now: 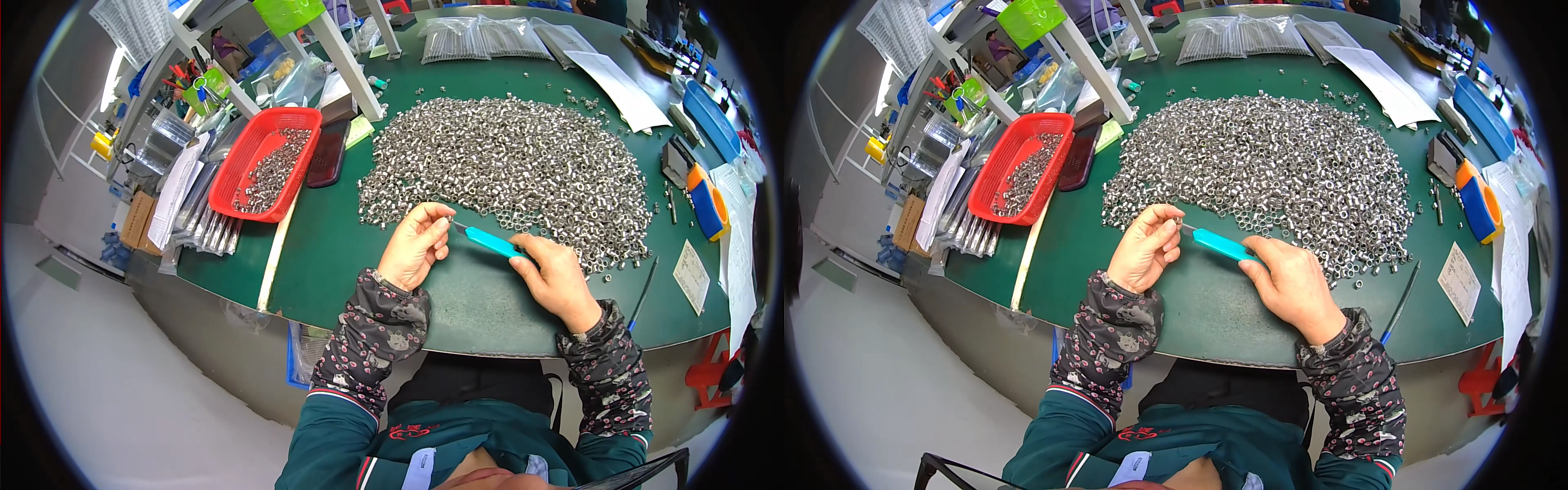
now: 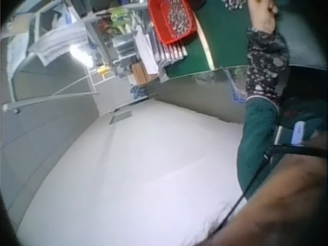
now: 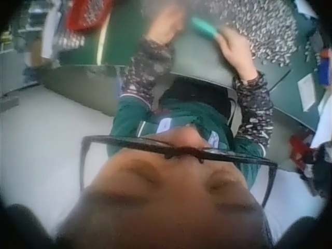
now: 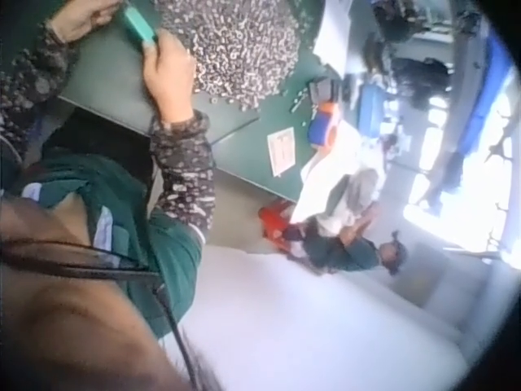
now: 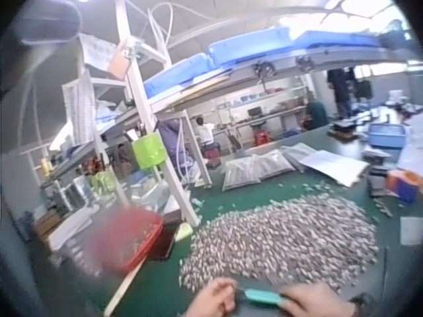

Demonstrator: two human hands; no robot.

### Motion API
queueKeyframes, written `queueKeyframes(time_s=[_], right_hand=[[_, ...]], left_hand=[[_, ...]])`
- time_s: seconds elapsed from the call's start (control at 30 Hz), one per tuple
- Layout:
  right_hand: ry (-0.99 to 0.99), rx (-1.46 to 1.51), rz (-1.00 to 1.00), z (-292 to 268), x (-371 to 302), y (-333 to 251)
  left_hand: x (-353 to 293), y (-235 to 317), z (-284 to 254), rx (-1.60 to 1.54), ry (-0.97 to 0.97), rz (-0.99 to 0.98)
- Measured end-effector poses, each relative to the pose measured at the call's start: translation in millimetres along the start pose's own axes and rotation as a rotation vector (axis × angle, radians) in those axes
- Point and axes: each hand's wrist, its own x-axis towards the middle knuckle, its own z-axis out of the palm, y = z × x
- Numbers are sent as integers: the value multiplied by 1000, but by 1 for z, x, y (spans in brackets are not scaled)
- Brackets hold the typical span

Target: Inspecting and cleaning small metal components using a utility knife at a workbench.

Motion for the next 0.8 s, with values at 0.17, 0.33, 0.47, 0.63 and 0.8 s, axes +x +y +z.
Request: queueKeyframes(time_s=[0.17, 0.33, 0.47, 0.63, 0.8], right_hand=[[-29, 21, 24, -1, 0, 0], [11, -15, -13, 0, -2, 2], [40, -130, -15, -4, -3, -6], [194, -314, -248, -2, -1, -7], [114, -155, -109, -1, -4, -4]], left_hand=[[0, -3, 1, 65, -4, 36], [-1, -6, 3, 240, 80, 121], [2, -9, 1, 273, 62, 141], [3, -12, -3, 102, 53, 141], [3, -13, -1, 74, 71, 147]])
